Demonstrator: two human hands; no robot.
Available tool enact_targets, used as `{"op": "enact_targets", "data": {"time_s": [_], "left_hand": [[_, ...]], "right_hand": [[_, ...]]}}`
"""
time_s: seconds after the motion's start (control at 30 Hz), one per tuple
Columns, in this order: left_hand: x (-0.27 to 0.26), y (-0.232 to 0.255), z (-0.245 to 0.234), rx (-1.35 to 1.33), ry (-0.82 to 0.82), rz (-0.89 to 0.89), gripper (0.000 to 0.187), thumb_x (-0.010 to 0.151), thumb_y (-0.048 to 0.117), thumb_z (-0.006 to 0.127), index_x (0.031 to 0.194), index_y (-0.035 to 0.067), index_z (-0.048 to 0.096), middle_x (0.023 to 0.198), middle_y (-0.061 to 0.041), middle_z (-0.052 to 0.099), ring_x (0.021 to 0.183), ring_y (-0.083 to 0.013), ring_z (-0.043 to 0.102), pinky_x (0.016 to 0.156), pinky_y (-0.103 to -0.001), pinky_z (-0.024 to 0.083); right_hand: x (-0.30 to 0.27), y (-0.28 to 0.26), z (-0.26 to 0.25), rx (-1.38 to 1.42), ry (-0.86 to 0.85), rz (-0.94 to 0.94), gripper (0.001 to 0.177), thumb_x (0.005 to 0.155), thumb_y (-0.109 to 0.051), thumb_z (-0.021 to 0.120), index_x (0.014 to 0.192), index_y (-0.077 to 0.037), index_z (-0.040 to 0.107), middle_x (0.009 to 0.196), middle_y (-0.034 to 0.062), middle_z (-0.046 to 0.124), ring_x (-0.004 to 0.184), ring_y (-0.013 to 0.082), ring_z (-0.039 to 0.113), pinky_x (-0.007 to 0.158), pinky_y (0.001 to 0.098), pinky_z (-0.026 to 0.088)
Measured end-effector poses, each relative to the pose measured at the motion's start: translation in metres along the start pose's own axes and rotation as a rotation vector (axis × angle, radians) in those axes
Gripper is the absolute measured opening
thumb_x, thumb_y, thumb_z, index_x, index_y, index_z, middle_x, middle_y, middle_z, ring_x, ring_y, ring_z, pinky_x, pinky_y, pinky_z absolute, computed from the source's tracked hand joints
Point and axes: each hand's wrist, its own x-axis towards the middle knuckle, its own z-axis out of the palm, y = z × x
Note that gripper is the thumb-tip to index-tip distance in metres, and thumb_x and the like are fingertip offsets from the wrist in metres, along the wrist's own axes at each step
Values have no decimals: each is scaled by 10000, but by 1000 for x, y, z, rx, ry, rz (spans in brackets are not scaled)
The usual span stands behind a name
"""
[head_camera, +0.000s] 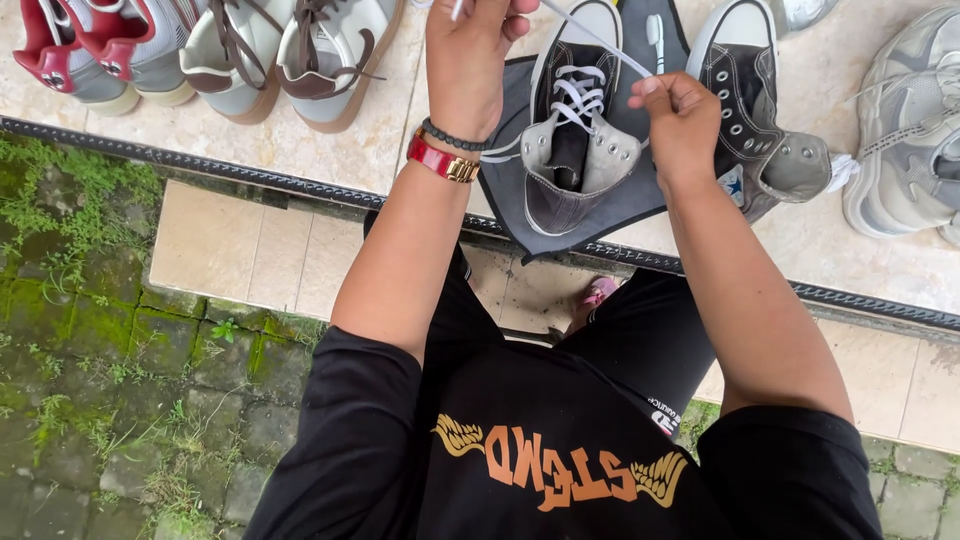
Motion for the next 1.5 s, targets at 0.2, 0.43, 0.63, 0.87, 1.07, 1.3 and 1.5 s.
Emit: {"op": "enact_targets", "data": {"time_s": [0.2, 0.43, 0.63, 0.87, 1.07, 1.3, 1.5], "left_hand": [[-22, 27, 19, 467, -320, 96, 250, 1023, 327, 538, 1110, 167, 710, 855, -17, 749, 814, -97, 717, 681, -247, 549], [-38, 24, 34, 612, -575, 309, 226, 1072, 361, 558, 1165, 277, 745, 1213, 159, 672, 1233, -176, 391, 1150, -348, 330], [-37, 26, 22, 533, -527, 199, 266, 1055, 430, 603, 1183, 252, 753, 1323, 50, 528, 926, -47, 576, 685, -207, 417], [-36, 15, 15, 584, -625, 124, 167, 1034, 337, 656, 1144, 274, 764, 1402, 8, 481, 1346, -119, 475, 1034, -303, 450], [-33, 14, 7, 547, -671, 17, 140, 1021, 335, 695, 1131, 284, 767, 1458, 46, 472, 1256, -65, 529, 961, -252, 459], [-32, 12, -2, 570, -688, -3, 100, 1021, 313, 709, 1104, 297, 761, 1450, 56, 510, 1337, -84, 514, 1009, -277, 411], [-41, 26, -9, 1295, -712, -333, 665, 832, 649, 604, 1243, 127, 580, 1113, -29, 708, 988, -205, 700, 788, -359, 524]], "right_hand": [[8, -49, -4, 141, -95, -390, 299, 1100, -183, 630, 1381, -94, 574, 1378, 78, 599, 1273, 241, 544, 1110, 385, 448], [-6, -104, 3, 485, -555, -279, 365, 1101, -327, 571, 1348, -61, 603, 1363, 60, 605, 1349, 167, 537, 1220, 288, 387], [3, -72, -1, 401, -458, -180, 215, 1014, -312, 732, 1028, -109, 660, 955, -23, 628, 916, 125, 626, 964, 300, 594], [1, -73, -5, 540, -553, -43, 339, 1048, -390, 624, 1194, -86, 668, 982, -54, 559, 893, 53, 483, 940, 195, 406], [0, -69, -6, 528, -598, -24, 242, 1013, -323, 705, 1140, -118, 705, 930, -28, 633, 866, 63, 550, 906, 213, 426], [-3, -82, -2, 449, -641, -11, 152, 987, -242, 746, 1053, -117, 689, 932, 24, 717, 925, 86, 693, 1008, 249, 553], [8, -75, -9, 105, -554, -26, 90, 1068, -32, 655, 1149, -70, 650, 943, 61, 705, 792, 134, 699, 835, 239, 578]]}}
